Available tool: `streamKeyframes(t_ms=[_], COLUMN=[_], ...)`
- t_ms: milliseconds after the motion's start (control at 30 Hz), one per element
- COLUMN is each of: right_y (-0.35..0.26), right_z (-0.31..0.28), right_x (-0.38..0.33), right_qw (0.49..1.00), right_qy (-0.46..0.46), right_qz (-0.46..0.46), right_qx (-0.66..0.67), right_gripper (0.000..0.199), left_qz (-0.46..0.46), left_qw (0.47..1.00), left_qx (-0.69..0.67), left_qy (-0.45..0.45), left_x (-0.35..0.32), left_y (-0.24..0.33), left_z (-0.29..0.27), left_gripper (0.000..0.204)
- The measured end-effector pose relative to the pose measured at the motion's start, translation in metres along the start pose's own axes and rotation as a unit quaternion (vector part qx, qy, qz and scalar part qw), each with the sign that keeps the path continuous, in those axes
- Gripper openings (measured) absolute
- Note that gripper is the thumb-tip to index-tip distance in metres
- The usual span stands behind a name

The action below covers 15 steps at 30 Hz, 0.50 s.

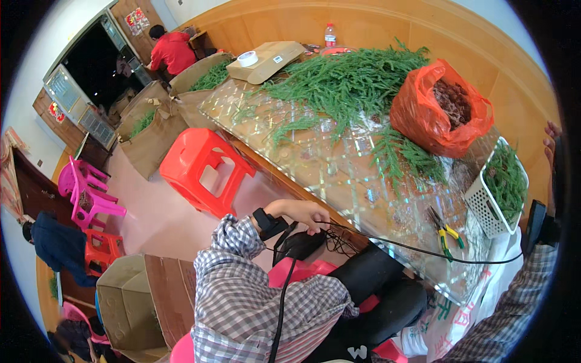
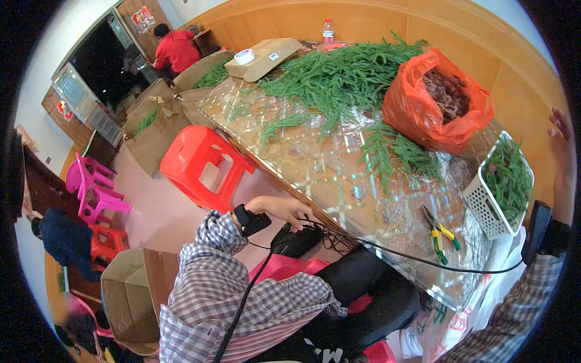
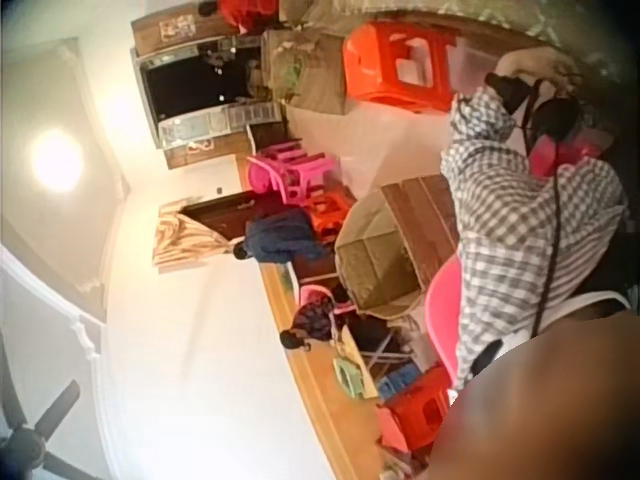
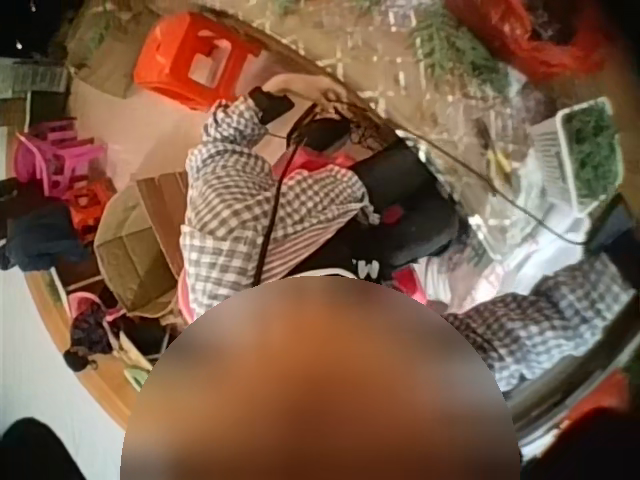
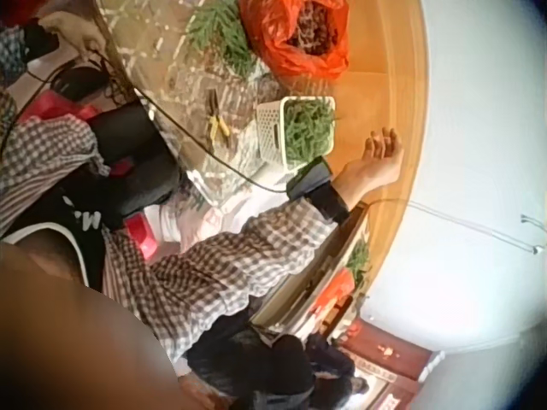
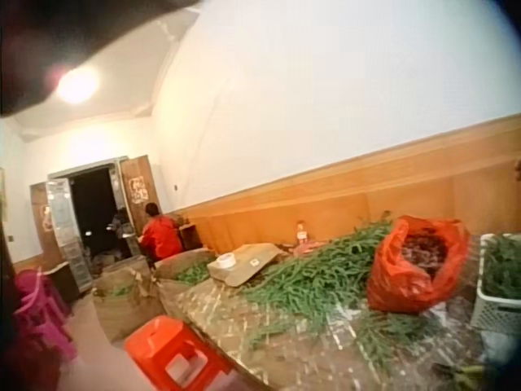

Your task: Trimming and sorting green plant sprigs using wire cutters.

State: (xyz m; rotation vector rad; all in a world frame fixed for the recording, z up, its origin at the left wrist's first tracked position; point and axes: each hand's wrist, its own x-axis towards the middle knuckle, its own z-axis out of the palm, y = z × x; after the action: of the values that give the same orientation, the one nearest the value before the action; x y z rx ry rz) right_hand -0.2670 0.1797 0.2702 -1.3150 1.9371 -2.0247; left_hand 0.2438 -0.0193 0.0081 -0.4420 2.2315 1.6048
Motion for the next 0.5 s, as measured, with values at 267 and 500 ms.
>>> streamKeyframes(t_ms=[267, 500], right_y=[0.005, 0.028], right_z=[-0.014, -0.072], right_x=[-0.066, -0.187], right_qw=[0.989, 0.973], right_qy=[0.049, -0.014], right_qz=[0.127, 0.203], right_qx=[0.062, -0.108], right_gripper=[0.031, 0.022], left_qz=[0.073, 0.193], left_qw=[0.994, 0.94], left_qx=[0.04, 0.029], left_qy=[-0.066, -0.279], left_x=[-0.01, 0.032], left_y=[0.004, 0.063], left_z=[0.009, 0.033], left_gripper=[0.028, 0.012])
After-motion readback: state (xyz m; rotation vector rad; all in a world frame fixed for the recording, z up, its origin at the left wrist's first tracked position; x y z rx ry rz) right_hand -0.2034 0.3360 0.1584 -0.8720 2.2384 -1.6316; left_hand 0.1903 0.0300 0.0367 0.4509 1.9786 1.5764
